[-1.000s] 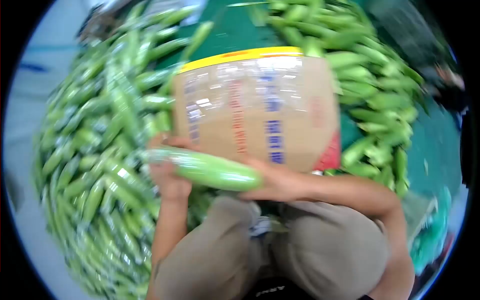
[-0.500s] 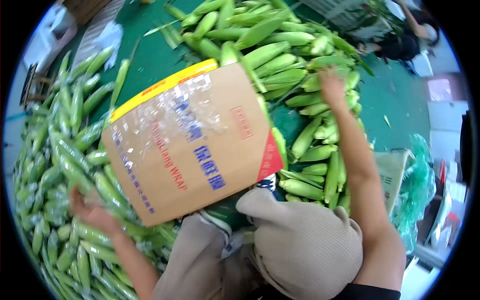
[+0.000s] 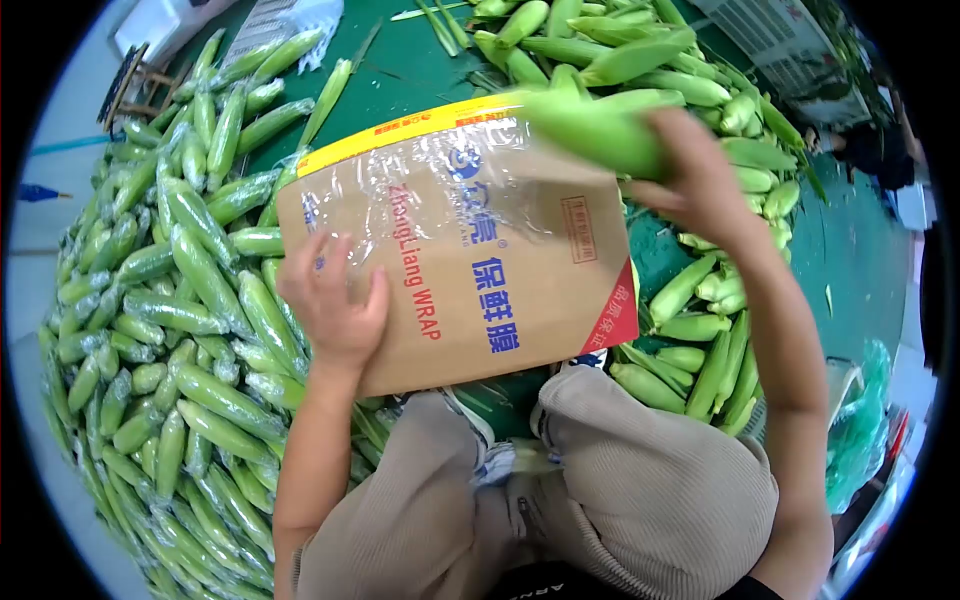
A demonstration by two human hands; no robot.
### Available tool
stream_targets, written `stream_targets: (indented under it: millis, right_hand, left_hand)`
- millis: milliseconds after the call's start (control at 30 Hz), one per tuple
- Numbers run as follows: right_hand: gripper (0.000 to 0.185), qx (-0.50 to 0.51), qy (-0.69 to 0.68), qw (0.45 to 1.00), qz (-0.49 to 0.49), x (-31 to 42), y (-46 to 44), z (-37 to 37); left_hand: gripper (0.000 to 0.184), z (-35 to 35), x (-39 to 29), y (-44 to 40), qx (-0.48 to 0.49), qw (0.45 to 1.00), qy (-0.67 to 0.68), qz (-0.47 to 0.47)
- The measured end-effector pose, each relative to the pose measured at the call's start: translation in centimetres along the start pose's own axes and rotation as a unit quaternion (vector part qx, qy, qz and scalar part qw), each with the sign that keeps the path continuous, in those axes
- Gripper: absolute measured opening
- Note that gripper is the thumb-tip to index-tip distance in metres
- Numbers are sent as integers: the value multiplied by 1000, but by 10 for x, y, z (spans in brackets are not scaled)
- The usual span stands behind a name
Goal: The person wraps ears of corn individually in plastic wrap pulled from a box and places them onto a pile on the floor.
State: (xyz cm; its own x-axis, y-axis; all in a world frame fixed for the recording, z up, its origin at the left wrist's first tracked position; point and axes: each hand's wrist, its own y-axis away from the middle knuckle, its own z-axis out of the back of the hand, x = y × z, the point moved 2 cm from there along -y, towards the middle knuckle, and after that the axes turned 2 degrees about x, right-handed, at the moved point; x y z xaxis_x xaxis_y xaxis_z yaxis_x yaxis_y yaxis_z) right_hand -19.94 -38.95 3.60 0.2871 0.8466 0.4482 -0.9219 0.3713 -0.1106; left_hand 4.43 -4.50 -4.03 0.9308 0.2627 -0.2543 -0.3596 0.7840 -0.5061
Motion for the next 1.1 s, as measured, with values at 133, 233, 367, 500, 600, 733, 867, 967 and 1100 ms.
stream_targets:
  millis: [133, 233, 367, 500, 600, 733, 867, 967, 1100]
  right_hand:
    - [46, 64, -64, 980, 177, 95, -90, -95]
    - [58, 154, -198, 956, 153, 84, -95, -104]
    - [62, 144, -137, 973, 114, 11, -34, -81]
    - [45, 91, 32, 969, 226, 21, -21, -113]
    - [39, -9, -106, 975, 197, 24, -3, -107]
    - [37, -161, -273, 947, 51, 40, 10, -102]
    - [67, -25, 6, 991, 129, 90, -44, -133]
    - [64, -23, 21, 991, 131, 86, -58, -143]
    - [60, -39, -9, 990, 133, 72, -54, -141]
  left_hand:
    - [91, 2, -17, -67, 38, 994, -62, -80]
    - [76, -20, 16, -70, 167, 986, -6, 4]
    - [76, -12, 13, -71, 183, 983, 4, 33]
    - [76, -13, 11, -74, 202, 978, 10, 54]
    - [75, -10, 7, -75, 214, 975, 17, 60]
    - [74, -1, 3, -66, 238, 968, 44, 61]
    - [79, -2, 3, -68, 215, 972, 87, 40]
    - [80, 7, 13, -33, 31, 989, 120, 86]
    - [75, 16, 25, 14, 195, 959, -27, 205]
